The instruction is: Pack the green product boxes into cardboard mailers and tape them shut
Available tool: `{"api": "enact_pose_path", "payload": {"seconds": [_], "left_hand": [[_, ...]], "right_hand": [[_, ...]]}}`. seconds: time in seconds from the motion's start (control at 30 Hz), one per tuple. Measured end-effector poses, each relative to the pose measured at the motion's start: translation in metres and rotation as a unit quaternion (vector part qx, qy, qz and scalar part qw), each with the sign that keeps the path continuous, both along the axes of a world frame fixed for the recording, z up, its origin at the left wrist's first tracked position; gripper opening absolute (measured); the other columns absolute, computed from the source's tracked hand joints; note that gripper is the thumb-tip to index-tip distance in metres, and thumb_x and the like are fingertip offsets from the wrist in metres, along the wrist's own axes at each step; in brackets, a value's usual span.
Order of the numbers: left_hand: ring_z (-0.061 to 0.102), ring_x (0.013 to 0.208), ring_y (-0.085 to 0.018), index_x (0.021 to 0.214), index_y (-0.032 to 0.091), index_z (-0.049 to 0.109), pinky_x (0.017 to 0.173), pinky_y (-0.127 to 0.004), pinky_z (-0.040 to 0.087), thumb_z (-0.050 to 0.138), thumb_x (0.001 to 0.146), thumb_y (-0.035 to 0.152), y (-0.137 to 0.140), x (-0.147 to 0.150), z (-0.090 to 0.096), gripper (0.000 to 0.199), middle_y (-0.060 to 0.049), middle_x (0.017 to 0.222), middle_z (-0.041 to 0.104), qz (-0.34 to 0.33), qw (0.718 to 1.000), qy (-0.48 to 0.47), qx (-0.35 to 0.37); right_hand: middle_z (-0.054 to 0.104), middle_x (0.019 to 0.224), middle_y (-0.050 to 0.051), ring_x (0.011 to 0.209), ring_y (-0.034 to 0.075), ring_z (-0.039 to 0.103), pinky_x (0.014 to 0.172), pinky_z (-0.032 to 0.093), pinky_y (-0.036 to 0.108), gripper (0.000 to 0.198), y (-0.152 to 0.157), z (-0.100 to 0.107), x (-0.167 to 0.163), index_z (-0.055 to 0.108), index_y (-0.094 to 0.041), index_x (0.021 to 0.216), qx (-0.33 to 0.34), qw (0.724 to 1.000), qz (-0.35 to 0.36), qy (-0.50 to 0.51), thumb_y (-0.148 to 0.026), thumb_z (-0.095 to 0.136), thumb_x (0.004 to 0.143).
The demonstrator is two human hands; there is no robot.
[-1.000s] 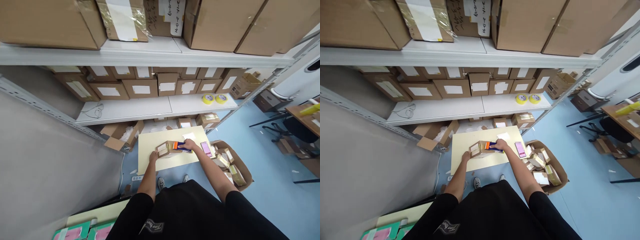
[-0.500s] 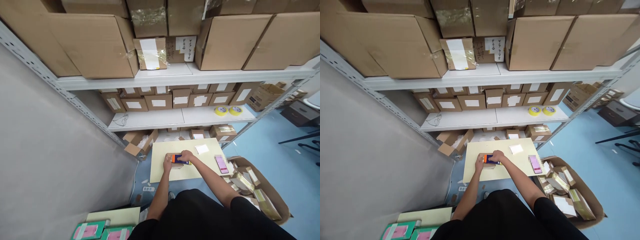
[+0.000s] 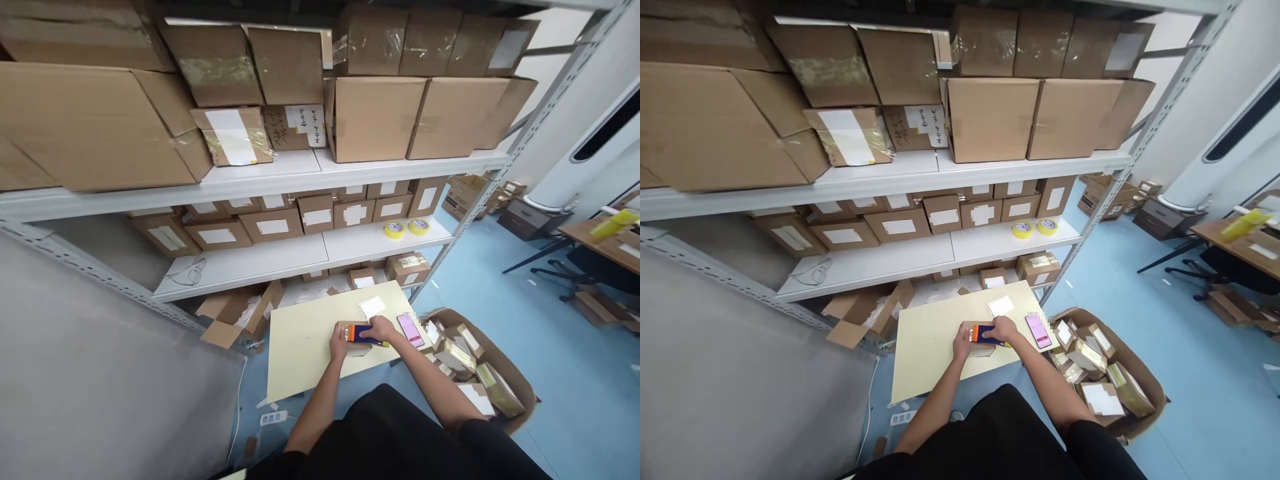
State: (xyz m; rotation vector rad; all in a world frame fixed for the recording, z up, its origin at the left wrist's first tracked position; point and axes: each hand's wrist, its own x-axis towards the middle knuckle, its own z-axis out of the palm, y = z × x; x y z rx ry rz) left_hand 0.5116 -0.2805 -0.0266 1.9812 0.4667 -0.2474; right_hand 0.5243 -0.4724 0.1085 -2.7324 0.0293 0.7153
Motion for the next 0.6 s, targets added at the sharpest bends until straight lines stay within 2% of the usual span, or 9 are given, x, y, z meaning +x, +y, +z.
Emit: {"api": "enact_pose_path", "payload": {"seconds": [0.2,0.3,0.47,0.6], "left_hand": [[0.064,0.134,-0.028,0.154,0.019,0.056,0.115,-0.037,0.049,0.055,0.102,0.043,-0.026,-0.004,-0.005,0.057,-0.010,0.143,0.068,-0.041,0.998,-0.017,-0.040],[0.064,0.134,-0.026,0.152,0.023,0.058,0.114,-0.034,0.049,0.052,0.103,0.045,-0.027,-0.004,-0.002,0.053,-0.007,0.143,0.068,-0.057,0.998,-0.005,-0.023],[0.060,0.137,-0.026,0.152,0.019,0.057,0.119,-0.035,0.043,0.055,0.103,0.049,-0.024,-0.002,0.007,0.058,-0.011,0.142,0.069,-0.086,0.994,-0.055,-0.039],[0.061,0.136,-0.025,0.154,0.023,0.054,0.120,-0.037,0.043,0.055,0.102,0.054,-0.020,0.002,-0.003,0.061,-0.009,0.144,0.067,-0.085,0.994,-0.037,-0.058]], "right_hand": [[0.081,0.094,0.012,0.085,0.024,0.074,0.065,0.042,0.026,0.062,-0.066,-0.008,-0.017,0.080,-0.017,0.090,0.002,1.000,0.001,-0.009,-0.078,0.073,0.078],[0.080,0.091,0.009,0.084,0.022,0.072,0.064,0.041,0.025,0.059,-0.095,0.000,-0.023,0.079,-0.019,0.089,0.001,1.000,-0.010,-0.004,-0.076,0.073,0.080],[0.079,0.090,0.010,0.080,0.022,0.069,0.063,0.039,0.025,0.057,-0.137,0.022,-0.029,0.079,-0.018,0.090,-0.022,1.000,-0.003,0.014,-0.073,0.073,0.081],[0.078,0.088,0.009,0.075,0.021,0.068,0.063,0.040,0.025,0.057,-0.160,0.017,-0.035,0.079,-0.017,0.094,-0.037,0.999,-0.022,0.029,-0.073,0.071,0.083]]}}
